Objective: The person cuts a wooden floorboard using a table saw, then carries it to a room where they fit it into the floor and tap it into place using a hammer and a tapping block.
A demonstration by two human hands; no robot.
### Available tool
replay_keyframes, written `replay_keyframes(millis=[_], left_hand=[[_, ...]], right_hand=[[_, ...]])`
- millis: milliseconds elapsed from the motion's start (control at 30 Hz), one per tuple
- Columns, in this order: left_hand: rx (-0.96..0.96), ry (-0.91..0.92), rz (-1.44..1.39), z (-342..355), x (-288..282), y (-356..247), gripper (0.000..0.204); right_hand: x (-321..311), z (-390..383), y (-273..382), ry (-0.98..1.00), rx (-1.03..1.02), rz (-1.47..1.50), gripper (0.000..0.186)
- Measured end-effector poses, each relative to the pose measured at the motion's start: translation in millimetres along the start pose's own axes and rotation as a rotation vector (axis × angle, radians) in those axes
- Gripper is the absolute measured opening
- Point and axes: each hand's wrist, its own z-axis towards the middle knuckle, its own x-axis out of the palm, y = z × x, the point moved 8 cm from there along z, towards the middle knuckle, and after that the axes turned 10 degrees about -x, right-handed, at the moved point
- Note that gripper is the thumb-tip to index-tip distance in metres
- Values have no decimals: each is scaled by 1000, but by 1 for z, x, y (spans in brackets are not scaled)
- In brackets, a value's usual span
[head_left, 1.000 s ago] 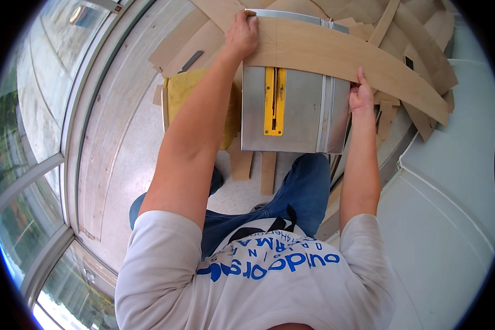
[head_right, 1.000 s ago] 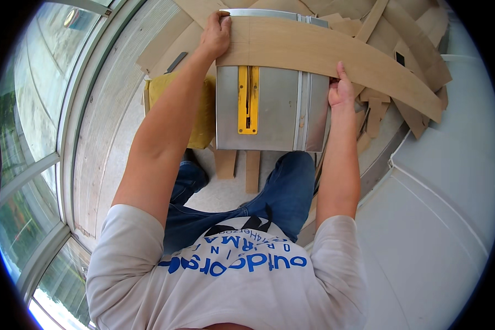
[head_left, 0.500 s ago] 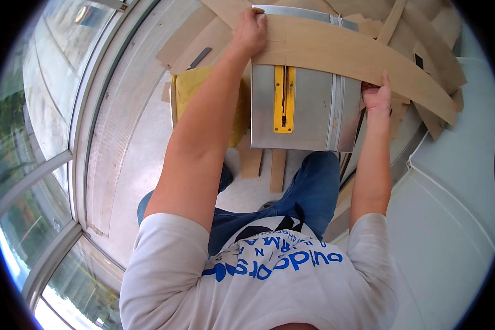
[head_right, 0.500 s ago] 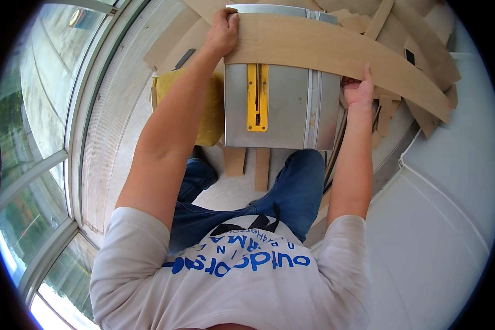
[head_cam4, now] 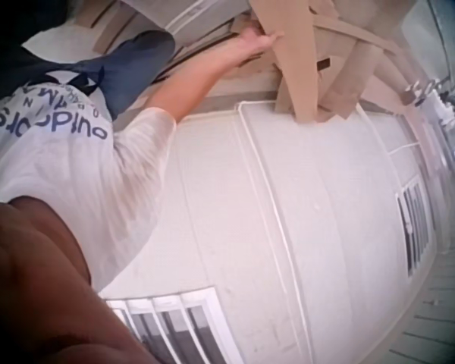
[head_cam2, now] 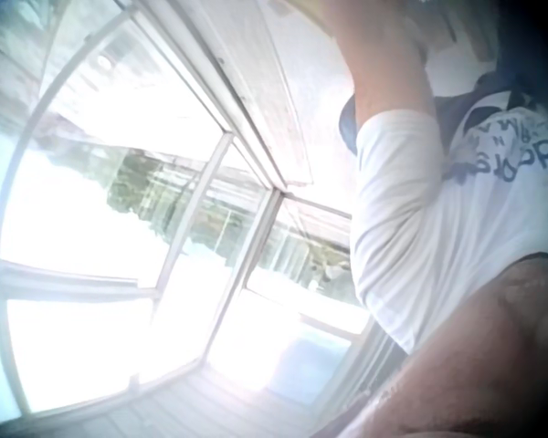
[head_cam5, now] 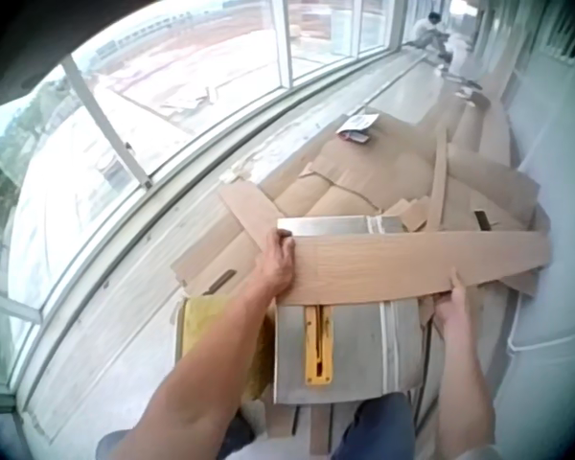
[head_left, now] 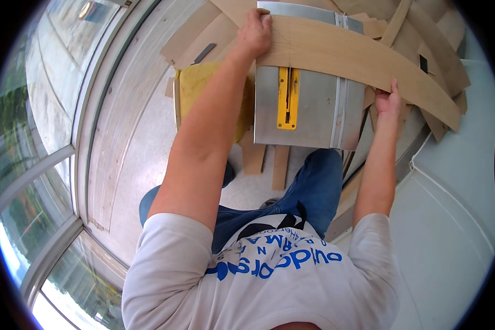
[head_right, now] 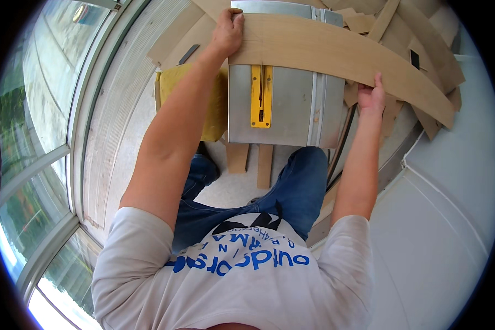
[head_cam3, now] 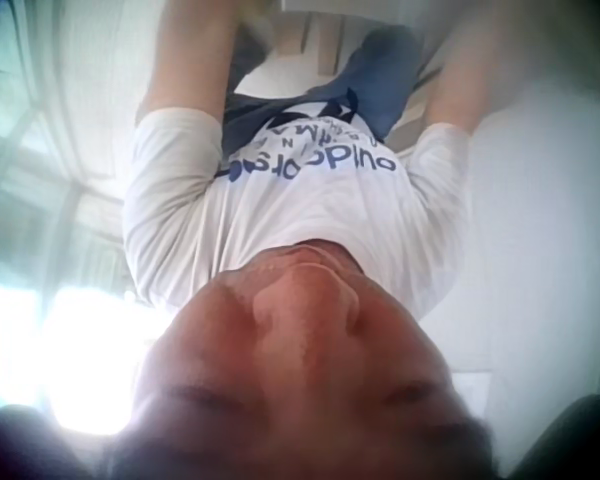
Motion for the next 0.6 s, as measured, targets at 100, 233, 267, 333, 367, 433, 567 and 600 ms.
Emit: replay_keyframes(millis=[100,233,267,333,367,433,567,600], left_hand=[[9,-6,-13,-2,0,3,37],[14,-14,-4,-7,1,3,36],[19,-11,-3,-9,1,3,36],[29,-9,1,-12,0,3,35],[31,-12,1,-13,-1,4,35],[35,-14,1,-17,-1,5,35],[53,-5,-20,-22,-2,4,35],[47,7,-19,-24,-2,5,35]], right_hand=[[1,-5,0,-9,-3,-19,32],[0,-9,3,-17,-3,-9,33],[-1,-11,4,-11,-7,-4,34],[0,-15,4,3,-12,9,34],[1,-17,4,9,-12,15,34],[0,-20,4,18,-14,28,35],[-8,-20,4,17,-8,21,35],[-11,-19,4,14,-11,20,35]])
